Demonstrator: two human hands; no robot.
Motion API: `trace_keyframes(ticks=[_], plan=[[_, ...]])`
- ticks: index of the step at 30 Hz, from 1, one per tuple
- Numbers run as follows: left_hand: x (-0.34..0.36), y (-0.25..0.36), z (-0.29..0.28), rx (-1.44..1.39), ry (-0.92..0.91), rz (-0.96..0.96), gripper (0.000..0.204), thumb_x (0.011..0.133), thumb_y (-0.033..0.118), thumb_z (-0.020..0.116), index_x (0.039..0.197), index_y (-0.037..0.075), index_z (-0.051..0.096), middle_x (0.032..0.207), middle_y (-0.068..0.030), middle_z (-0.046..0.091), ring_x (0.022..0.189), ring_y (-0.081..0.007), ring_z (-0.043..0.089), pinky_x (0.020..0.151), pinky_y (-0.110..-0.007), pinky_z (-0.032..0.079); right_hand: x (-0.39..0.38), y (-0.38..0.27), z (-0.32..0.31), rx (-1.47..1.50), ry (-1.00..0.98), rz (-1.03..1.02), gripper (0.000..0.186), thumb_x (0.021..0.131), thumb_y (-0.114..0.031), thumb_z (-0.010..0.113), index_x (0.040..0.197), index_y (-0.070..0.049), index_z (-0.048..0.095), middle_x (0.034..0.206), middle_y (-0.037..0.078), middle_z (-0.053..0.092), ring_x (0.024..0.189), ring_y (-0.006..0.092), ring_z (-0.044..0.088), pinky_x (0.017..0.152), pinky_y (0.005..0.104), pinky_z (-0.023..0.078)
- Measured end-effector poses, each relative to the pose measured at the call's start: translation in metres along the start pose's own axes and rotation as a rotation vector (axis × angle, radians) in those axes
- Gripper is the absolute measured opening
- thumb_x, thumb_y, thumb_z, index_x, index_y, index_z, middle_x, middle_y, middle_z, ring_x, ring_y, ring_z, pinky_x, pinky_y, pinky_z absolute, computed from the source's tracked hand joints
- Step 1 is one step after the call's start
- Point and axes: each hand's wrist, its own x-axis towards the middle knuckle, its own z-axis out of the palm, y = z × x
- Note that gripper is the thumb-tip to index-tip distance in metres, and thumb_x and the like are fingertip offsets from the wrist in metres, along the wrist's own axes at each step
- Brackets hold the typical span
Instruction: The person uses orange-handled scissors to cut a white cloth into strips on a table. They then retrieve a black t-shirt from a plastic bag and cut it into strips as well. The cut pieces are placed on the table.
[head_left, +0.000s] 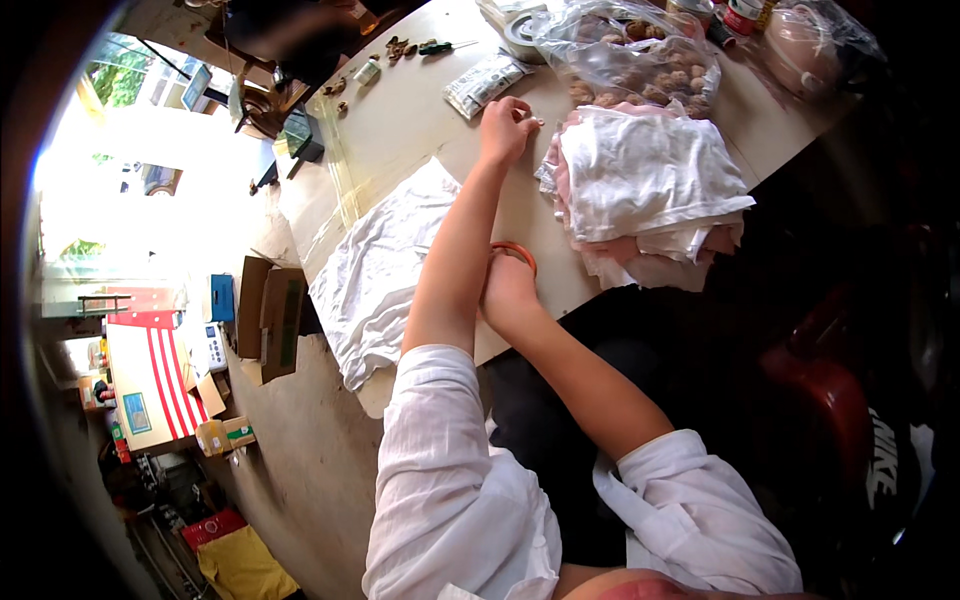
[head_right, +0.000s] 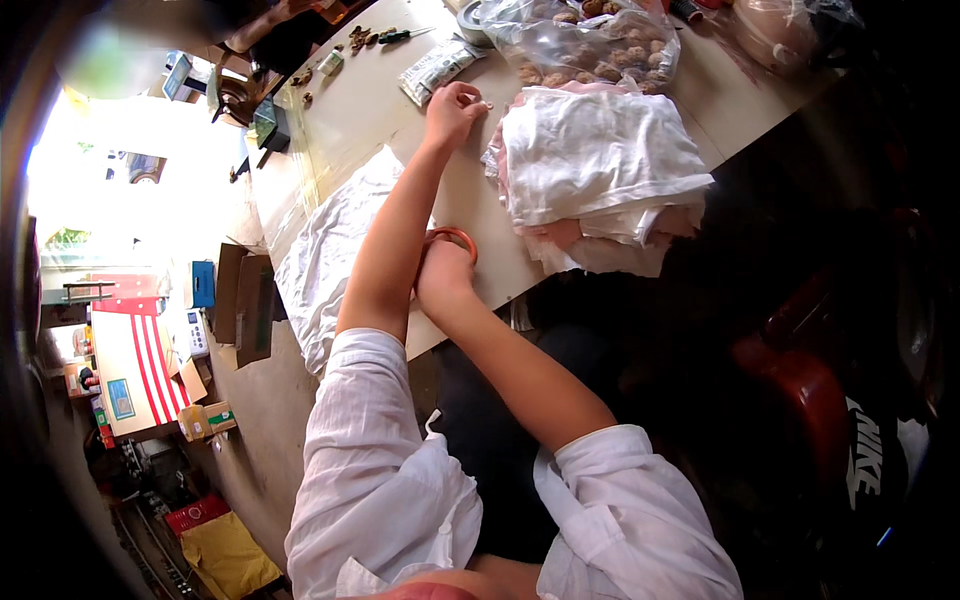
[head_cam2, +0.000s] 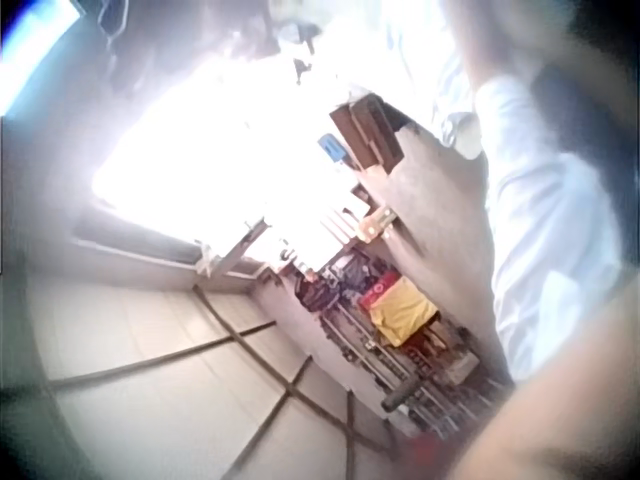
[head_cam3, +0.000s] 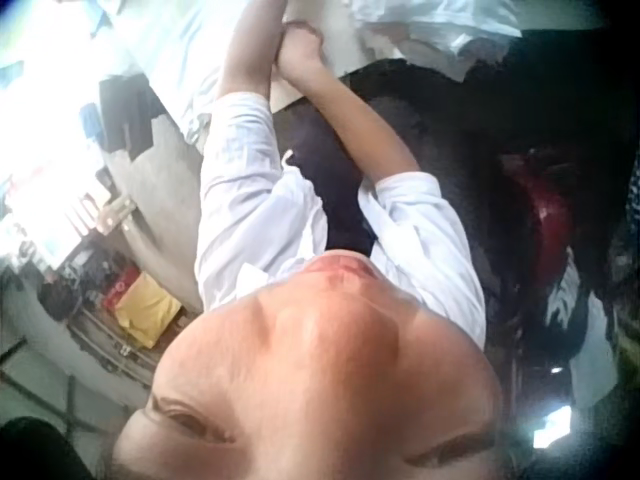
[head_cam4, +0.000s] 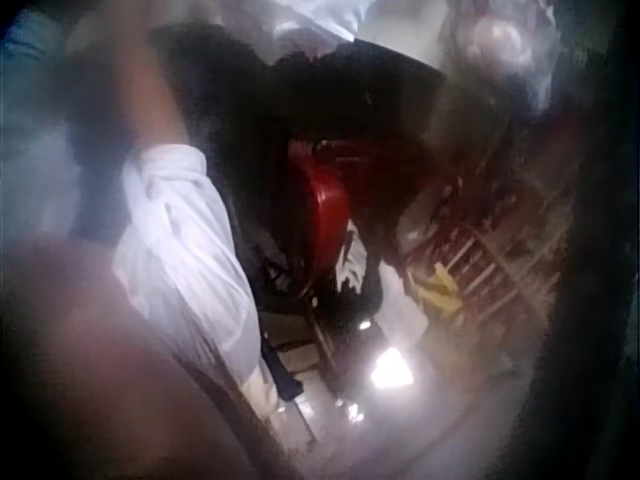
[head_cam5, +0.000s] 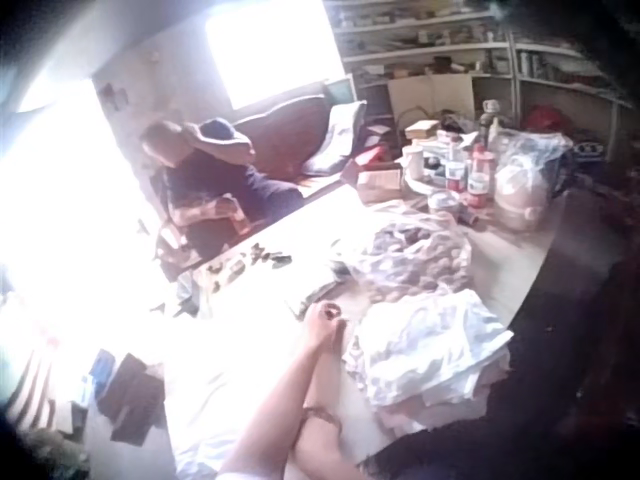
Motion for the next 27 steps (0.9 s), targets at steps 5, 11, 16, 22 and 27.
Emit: trace_keyframes(ticks=[5,11,16,22,27], plan=[[0.018,-0.002,0.01,-0.141,0.12,0.017,0.031,0.063,0.016,0.08,0.085,-0.002,0.067,0.076,-0.0139,0.066,0.067,-0.0247,0.063,0.065,-0.034,0.052,-0.003,-0.008,-0.009,0.006,-0.004,0.0,0.021,0.085,-0.007,0.046,0.094,-0.001,0.064,0.094,0.02,0.065,0.09,0.0291,0.063,0.073,0.036,0.05],[0.007,0.005,0.019,0.13,0.13,0.179,0.027,0.066,0.017,0.077,0.087,0.004,0.064,0.086,-0.0126,0.058,0.088,-0.0284,0.054,0.08,-0.038,0.045,0.004,0.006,0.011,-0.42,0.116,-0.178,0.017,0.079,-0.005,0.05,0.08,-0.003,0.067,0.085,0.019,0.067,0.084,0.0282,0.066,0.067,0.035,0.052],[-0.006,0.038,-0.018,0.07,0.31,0.337,0.031,0.071,0.012,0.076,0.098,0.005,0.063,0.094,-0.0116,0.06,0.086,-0.0265,0.056,0.078,-0.035,0.047,0.008,-0.002,0.006,-0.508,-0.001,-0.12,0.016,0.08,-0.013,0.059,0.091,-0.01,0.07,0.093,0.01,0.069,0.082,0.0214,0.068,0.06,0.0354,0.053],[-0.155,0.071,-0.121,0.051,0.367,0.164,0.014,0.079,0.007,0.065,0.092,0.003,0.064,0.093,-0.011,0.06,0.089,-0.0248,0.056,0.072,-0.031,0.047,0.014,0.012,-0.001,-0.352,0.182,-0.243,0.027,0.07,-0.032,0.062,0.064,-0.006,0.064,0.062,0.013,0.06,0.06,0.0314,0.061,0.061,0.038,0.051],[-0.299,0.004,-0.166,0.322,0.334,-0.01,0.037,0.073,0.016,0.073,0.106,0.003,0.06,0.108,-0.0152,0.059,0.104,-0.0331,0.053,0.09,-0.04,0.041,0.039,0.019,-0.029,-0.21,0.28,-0.241,0.045,0.076,-0.041,0.06,0.071,0.003,0.064,0.069,0.02,0.063,0.071,0.0366,0.064,0.066,0.0421,0.053]])
